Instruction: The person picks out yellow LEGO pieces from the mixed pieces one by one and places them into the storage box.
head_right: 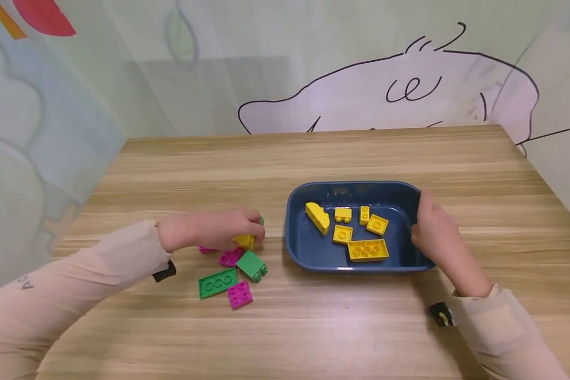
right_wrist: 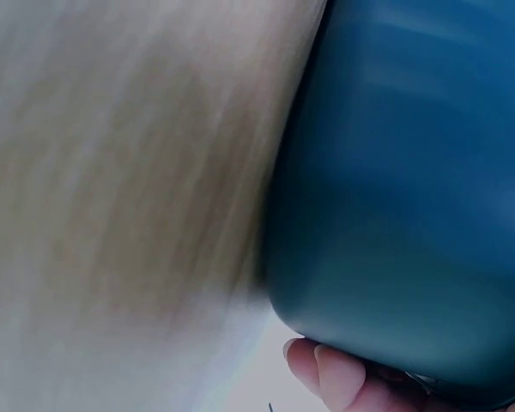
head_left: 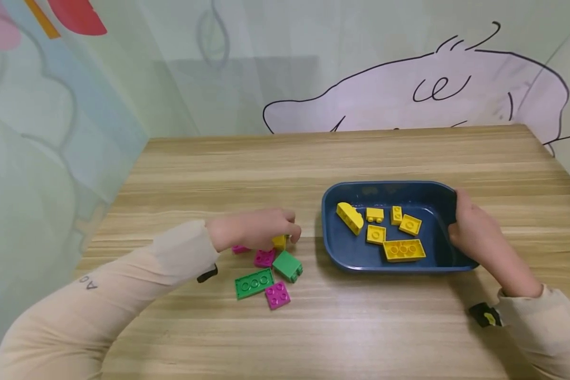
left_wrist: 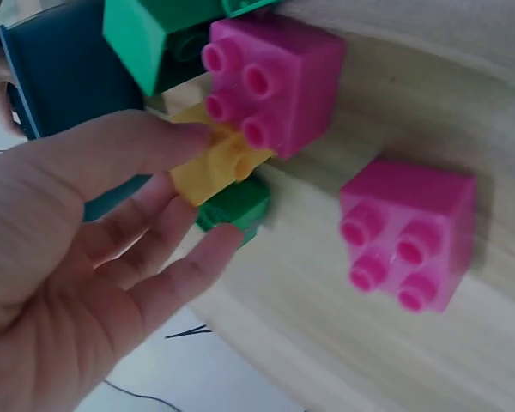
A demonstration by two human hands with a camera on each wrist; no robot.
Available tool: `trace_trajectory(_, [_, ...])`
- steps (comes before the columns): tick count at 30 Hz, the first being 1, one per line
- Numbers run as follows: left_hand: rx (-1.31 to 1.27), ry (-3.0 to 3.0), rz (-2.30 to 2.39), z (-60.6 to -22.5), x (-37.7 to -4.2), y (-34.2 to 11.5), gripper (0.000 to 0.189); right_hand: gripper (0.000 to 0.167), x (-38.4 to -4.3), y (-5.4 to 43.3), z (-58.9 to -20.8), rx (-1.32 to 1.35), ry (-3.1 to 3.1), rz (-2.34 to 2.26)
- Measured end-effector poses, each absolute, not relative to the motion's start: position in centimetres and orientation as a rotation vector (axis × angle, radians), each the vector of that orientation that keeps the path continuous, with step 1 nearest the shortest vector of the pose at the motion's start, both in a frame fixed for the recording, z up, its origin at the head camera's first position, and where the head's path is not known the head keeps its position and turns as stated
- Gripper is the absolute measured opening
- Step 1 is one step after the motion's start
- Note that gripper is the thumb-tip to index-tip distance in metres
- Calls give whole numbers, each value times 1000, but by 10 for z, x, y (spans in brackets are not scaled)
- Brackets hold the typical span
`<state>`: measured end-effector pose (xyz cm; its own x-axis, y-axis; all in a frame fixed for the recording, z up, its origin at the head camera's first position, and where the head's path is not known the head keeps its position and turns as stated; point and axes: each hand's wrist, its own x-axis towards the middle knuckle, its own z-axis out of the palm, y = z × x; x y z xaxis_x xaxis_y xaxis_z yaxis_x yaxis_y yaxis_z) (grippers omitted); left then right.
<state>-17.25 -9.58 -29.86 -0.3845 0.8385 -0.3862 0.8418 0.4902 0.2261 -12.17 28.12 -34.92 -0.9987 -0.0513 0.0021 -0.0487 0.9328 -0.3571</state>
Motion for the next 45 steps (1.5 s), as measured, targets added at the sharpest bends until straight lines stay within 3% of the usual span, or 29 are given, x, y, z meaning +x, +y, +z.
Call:
trace_trajectory(12, [1427, 2303, 120, -311, -178, -93, 14, 67, -122, 280, -350, -96, 3104, -584])
trace_trajectory(20, [1463, 2315, 133, -306, -180, -91, 18, 69, -121, 280, -349, -75, 3075, -586])
trace_trajectory(35, [1442, 2289, 37, -274, -182, -71, 8, 68, -121, 280, -348, -79, 3085, -599])
trace_trajectory(45, [1455, 2311, -69, -245, -183, -48, 12, 67, -121, 281, -349, -100, 3088, -594])
